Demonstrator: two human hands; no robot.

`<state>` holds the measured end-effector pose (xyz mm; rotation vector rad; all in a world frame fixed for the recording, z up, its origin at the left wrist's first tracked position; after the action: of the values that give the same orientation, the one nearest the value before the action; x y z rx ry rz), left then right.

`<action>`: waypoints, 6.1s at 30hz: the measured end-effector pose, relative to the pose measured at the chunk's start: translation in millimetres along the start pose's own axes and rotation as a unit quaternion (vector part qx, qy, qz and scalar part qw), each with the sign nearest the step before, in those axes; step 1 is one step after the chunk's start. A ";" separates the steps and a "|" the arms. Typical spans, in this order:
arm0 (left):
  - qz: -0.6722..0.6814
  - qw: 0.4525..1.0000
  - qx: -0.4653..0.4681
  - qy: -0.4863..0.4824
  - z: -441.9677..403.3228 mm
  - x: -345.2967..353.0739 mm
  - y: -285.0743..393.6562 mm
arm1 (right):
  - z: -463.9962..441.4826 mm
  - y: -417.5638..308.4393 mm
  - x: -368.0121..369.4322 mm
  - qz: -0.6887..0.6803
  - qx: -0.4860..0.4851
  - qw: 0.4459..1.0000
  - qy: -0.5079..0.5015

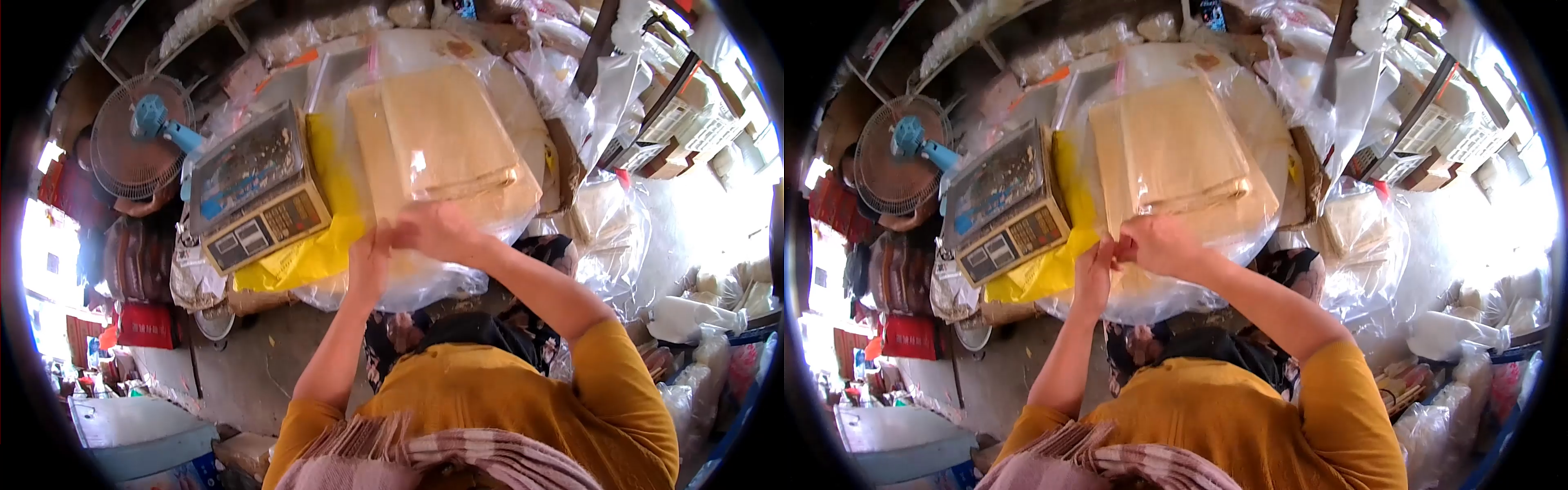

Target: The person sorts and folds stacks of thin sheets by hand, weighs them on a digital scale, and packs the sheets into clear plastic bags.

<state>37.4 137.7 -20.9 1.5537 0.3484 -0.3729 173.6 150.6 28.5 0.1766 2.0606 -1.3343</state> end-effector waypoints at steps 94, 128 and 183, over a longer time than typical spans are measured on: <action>0.190 0.865 -0.149 -0.439 70.6 176.2 -3.5 | 460.0 218.0 -230.4 -0.365 0.220 0.620 0.658; 0.109 0.953 0.102 -0.264 66.9 97.0 -6.6 | -1.9 61.4 -19.6 0.324 -0.084 0.926 -0.176; -0.251 0.927 0.270 0.075 -43.3 61.4 25.7 | -18.3 44.8 -49.8 0.182 0.049 0.982 0.007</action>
<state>104.6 179.9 -24.7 2.0307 0.8217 -0.8012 223.6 198.8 28.8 0.5784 1.8629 -1.2064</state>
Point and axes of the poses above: each hand's wrist, its own z-axis away from the middle knuckle, its own x-axis out of the palm, y = z × x, the point moved 6 cm from there along -z, towards the middle knuckle, and after that the axes turned 6 degrees about -z, right-handed, at the moved point
